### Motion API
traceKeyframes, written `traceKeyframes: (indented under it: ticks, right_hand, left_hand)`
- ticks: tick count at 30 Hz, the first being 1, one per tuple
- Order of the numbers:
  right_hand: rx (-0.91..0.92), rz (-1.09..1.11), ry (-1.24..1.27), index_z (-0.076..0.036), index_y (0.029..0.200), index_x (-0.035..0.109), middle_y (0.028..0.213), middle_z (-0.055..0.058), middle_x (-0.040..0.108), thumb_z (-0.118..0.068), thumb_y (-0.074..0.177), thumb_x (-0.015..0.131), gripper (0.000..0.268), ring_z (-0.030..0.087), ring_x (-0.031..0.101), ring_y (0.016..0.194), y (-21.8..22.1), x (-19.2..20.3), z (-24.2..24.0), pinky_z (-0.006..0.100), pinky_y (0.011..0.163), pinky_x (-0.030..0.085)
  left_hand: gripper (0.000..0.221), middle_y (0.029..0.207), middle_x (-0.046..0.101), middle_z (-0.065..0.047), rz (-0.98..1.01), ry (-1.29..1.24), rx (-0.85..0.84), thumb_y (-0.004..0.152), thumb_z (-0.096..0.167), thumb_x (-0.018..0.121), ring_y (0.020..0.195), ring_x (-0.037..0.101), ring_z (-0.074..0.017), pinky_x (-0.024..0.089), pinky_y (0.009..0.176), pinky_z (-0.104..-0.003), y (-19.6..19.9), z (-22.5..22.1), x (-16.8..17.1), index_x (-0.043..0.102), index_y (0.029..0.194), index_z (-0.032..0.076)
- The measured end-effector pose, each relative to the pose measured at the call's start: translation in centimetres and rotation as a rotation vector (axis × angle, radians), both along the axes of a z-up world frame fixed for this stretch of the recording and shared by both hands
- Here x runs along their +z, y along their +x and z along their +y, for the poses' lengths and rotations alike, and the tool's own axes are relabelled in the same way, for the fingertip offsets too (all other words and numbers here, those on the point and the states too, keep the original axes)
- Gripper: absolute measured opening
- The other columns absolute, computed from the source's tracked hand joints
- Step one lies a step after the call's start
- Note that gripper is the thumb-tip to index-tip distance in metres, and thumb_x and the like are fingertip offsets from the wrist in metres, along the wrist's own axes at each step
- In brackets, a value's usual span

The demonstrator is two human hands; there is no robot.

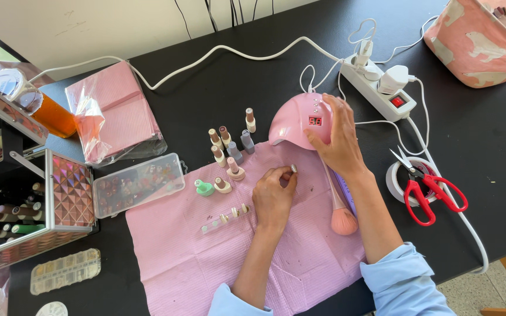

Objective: The person paints a fake nail using a small brush and nail polish, and then places it on a stand next to others.

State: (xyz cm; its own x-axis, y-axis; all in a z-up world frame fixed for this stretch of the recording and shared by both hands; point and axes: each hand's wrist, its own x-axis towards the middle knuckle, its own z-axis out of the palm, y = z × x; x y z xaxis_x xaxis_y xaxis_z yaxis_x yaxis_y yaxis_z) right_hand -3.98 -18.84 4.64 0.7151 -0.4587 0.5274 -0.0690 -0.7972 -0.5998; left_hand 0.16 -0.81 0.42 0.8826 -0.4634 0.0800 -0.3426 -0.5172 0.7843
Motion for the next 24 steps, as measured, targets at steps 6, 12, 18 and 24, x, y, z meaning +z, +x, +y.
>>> traceKeyframes:
  ticks: [6,12,18,24]
  right_hand:
    - [0.025,-0.010,-0.135,-0.013,0.142,0.042,0.134,0.004,0.062,-0.033,0.095,0.068,0.057,0.025,0.042,0.135,0.1,-0.3,-0.4,0.046,0.117,0.019]
    - [0.037,-0.048,-0.098,-0.010,0.146,0.036,0.137,0.006,0.062,-0.033,0.098,0.066,0.060,0.026,0.040,0.138,0.1,-0.7,-0.5,0.046,0.113,0.023]
    - [0.059,-0.081,-0.070,-0.011,0.150,0.029,0.140,0.006,0.060,-0.034,0.098,0.064,0.067,0.026,0.039,0.139,0.1,-0.4,0.0,0.047,0.111,0.024]
    - [0.060,-0.087,-0.084,-0.008,0.149,0.027,0.141,0.007,0.060,-0.037,0.101,0.061,0.067,0.027,0.037,0.142,-0.1,-0.9,-0.1,0.045,0.113,0.023]
  left_hand:
    - [0.014,0.079,0.071,0.002,0.024,0.000,-0.005,0.082,0.032,0.075,0.081,0.073,-0.0267,0.061,0.072,-0.045,-0.1,0.2,0.4,0.077,0.094,0.026]
    - [0.014,0.078,0.071,0.002,0.023,-0.004,-0.013,0.082,0.032,0.075,0.080,0.073,-0.0264,0.061,0.071,-0.045,0.1,0.0,0.1,0.077,0.094,0.026]
    - [0.015,0.079,0.071,0.002,0.031,-0.028,-0.017,0.082,0.032,0.075,0.081,0.073,-0.0245,0.060,0.071,-0.042,0.1,0.1,0.4,0.077,0.095,0.024]
    - [0.015,0.079,0.071,0.004,0.020,-0.035,-0.010,0.083,0.033,0.075,0.081,0.073,-0.0219,0.060,0.072,-0.040,0.1,0.1,-0.4,0.077,0.095,0.025]
